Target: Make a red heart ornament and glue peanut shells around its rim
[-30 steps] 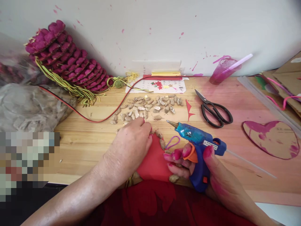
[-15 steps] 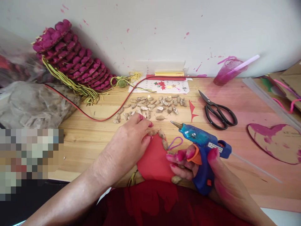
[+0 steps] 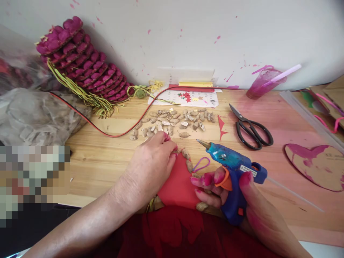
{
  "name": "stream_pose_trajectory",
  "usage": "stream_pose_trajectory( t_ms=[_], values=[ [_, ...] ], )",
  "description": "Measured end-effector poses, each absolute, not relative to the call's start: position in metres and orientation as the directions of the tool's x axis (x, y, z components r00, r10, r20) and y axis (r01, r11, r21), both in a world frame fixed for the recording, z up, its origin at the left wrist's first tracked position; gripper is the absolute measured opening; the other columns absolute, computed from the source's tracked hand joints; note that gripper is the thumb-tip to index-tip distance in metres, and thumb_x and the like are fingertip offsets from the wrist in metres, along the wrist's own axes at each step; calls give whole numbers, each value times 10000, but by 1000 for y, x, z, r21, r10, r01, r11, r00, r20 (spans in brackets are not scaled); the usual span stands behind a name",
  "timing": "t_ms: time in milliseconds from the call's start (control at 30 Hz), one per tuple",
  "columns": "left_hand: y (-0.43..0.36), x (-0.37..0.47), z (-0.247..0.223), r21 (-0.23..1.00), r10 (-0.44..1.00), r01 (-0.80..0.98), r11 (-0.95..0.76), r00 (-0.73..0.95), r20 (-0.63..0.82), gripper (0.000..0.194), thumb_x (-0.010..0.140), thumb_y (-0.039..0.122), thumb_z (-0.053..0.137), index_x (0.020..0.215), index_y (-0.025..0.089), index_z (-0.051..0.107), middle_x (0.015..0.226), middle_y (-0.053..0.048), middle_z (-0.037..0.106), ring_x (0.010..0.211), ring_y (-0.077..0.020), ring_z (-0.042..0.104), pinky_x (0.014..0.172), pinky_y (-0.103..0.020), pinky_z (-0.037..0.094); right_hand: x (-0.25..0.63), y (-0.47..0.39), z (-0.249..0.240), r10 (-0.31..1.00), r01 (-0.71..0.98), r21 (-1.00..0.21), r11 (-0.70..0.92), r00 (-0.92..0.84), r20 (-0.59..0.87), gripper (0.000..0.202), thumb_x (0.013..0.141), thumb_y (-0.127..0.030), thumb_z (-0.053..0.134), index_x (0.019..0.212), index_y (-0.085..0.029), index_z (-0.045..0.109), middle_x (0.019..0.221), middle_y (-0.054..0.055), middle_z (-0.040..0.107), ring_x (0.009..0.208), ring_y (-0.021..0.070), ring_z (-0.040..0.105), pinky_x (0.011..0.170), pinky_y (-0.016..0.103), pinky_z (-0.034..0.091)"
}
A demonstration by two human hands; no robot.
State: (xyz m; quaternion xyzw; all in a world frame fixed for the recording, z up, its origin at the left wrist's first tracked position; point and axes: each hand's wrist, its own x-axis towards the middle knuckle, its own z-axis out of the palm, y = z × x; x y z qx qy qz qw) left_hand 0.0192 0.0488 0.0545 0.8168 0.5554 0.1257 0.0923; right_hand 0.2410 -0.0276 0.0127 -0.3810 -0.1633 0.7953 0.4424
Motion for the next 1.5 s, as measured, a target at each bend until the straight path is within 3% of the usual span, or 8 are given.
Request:
stream_pose_trajectory(
  t_ms=[333,867,967,1067,1167,1333,1500],
  values=[
    [48,21,53,253,929,894,-370,352,115,175,903,148,532,833,169,692,905,-67,614,796,-191,615,723,-318,507,240,-28,10,829,-577,-598,-555,-325,-456,433,851,-653,603,962,-264,757,1055,94,755,1109,317,698,999,530,526],
    [48,22,55,245,932,900,-361,354,74,230,916,164,525,788,169,716,891,-77,612,800,-204,621,740,-335,520,237,-21,28,841,-542,-644,-541,-339,-421,361,811,-621,680,899,-277,748,1062,65,737,1149,309,673,1095,559,422],
    [46,14,55,324,925,866,-380,362,117,222,913,123,500,965,163,713,949,-78,621,856,-197,627,795,-330,534,236,-22,27,851,-557,-643,-525,-322,-416,362,817,-626,669,904,-284,748,1010,62,748,1127,302,685,1085,555,438],
    [39,5,50,420,907,804,-420,367,204,387,916,62,437,1237,165,627,1051,-85,625,968,-180,630,880,-314,539,234,-22,24,858,-568,-644,-512,-299,-418,376,821,-636,657,904,-282,749,951,57,756,1092,304,703,1058,542,470],
    [28,-2,36,454,889,765,-457,369,272,430,930,44,394,1275,174,614,1122,-101,607,1056,-178,614,921,-311,541,233,-23,21,857,-569,-645,-511,-279,-433,384,826,-641,648,900,-278,750,969,67,763,1093,310,702,1067,549,455],
    [16,-4,13,355,856,781,-514,437,277,519,935,17,346,1367,226,544,1344,-121,487,1179,-202,565,949,-352,545,236,-26,11,866,-578,-649,-494,-260,-427,418,848,-660,603,961,-286,752,1034,72,779,1081,316,711,1083,590,414],
    [17,-4,15,259,814,777,-574,506,285,516,935,6,335,1368,196,542,1324,-143,500,1197,-238,555,930,-377,562,234,-26,10,876,-573,-667,-476,-244,-415,442,864,-657,583,983,-272,765,1032,96,784,1074,323,716,1069,592,425]
  ],
)
